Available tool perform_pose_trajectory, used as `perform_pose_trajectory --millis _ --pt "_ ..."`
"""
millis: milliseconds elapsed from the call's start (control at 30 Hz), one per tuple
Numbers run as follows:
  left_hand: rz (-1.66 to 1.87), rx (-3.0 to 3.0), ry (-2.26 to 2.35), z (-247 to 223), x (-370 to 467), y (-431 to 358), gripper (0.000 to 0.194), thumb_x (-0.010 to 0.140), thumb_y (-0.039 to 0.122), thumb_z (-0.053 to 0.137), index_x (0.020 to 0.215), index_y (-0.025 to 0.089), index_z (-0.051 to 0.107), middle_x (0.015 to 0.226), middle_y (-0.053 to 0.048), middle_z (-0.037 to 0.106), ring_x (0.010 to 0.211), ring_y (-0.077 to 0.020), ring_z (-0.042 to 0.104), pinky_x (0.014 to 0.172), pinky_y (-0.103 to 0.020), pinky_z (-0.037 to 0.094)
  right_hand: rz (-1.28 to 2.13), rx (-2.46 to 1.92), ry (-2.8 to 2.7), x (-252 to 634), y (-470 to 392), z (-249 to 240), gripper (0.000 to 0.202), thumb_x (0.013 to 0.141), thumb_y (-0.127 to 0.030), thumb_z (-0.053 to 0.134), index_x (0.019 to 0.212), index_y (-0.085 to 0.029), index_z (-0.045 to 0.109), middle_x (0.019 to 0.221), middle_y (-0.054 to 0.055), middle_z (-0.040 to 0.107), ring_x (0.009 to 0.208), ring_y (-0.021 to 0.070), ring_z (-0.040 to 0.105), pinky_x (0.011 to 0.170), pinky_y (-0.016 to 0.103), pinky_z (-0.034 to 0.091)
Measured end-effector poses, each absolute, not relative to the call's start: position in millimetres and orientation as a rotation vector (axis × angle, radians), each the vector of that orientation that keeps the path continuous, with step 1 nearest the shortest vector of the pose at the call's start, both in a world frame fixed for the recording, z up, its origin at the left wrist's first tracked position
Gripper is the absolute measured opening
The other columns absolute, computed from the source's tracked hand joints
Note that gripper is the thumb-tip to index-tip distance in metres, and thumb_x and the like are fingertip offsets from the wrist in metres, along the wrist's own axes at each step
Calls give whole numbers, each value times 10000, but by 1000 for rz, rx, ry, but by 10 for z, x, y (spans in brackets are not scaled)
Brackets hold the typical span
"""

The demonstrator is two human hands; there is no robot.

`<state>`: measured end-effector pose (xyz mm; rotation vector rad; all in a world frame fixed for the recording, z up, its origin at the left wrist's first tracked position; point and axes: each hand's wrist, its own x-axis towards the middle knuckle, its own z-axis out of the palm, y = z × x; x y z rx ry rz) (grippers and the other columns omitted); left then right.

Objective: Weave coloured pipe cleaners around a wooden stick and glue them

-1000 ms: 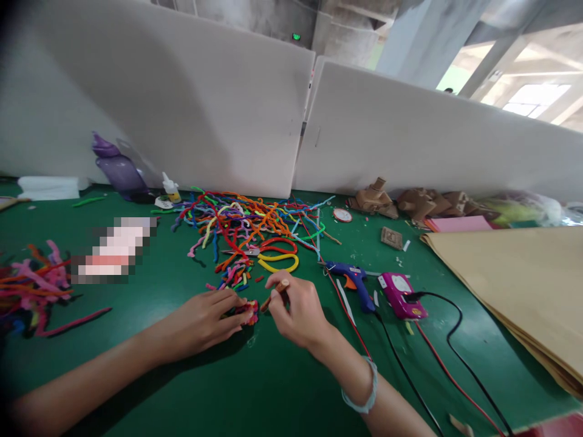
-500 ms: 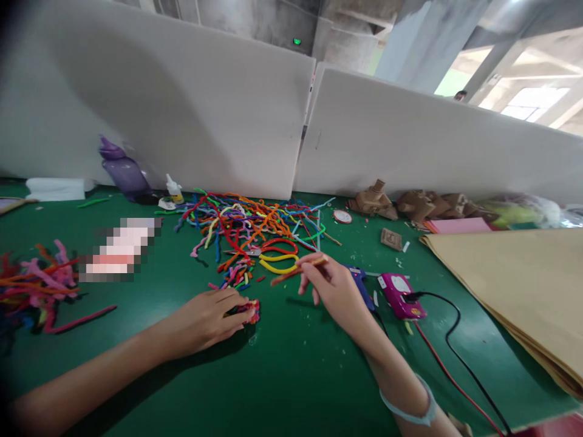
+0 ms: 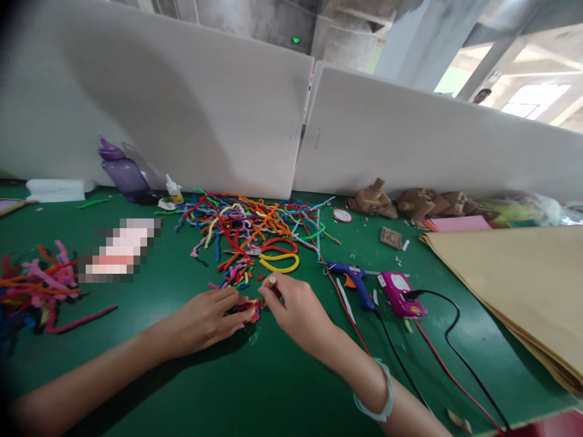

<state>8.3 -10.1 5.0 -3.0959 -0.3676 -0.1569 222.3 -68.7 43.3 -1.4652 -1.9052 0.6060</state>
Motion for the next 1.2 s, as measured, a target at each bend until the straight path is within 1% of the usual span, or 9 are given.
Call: perform_pose_trajectory --millis 233,400,567,800,933,1200 --pt "-172 -3104 -369 29 76 -99 235 926 232 444 1146 213 524 1015 -71 588 870 -232 542 694 -357 464 596 -1442 -1954 2235 -737 445 138 918 -219 483 808 -190 561 695 -22 577 621 111 524 608 216 365" --pt "-179 -3123 -384 40 72 -99 254 928 239 448 1173 219 512 1016 -70 587 884 -229 548 704 -352 464 592 -1405 -2012 2226 -748 441 135 921 -227 489 814 -190 563 792 2 633 710 123 576 668 220 391" --pt "-193 -3117 -385 26 77 -92 254 930 236 444 1173 225 515 1027 -69 585 885 -225 547 705 -350 458 587 -1389 -2102 2243 -751 469 157 935 -239 457 851 -186 579 833 16 647 756 135 593 699 235 411" --pt "-180 -3098 -401 -16 62 -104 288 922 236 460 1207 222 503 1029 -69 588 888 -226 545 706 -346 464 531 -1335 -2175 2266 -774 500 153 913 -187 433 927 -179 586 874 28 651 810 144 600 736 248 423" --pt "-194 -3100 -382 -1 72 -105 260 924 223 450 1173 219 522 1041 -68 589 894 -225 547 715 -352 473 516 -1322 -2193 2266 -787 508 146 897 -181 432 918 -176 577 845 26 638 781 142 583 718 246 419" --pt "-251 -3111 -366 21 82 -92 266 907 204 483 1170 223 521 1037 -66 600 894 -220 554 715 -338 478 581 -1333 -2173 2282 -778 582 142 816 -104 444 847 -188 554 773 0 592 697 125 535 648 228 392"
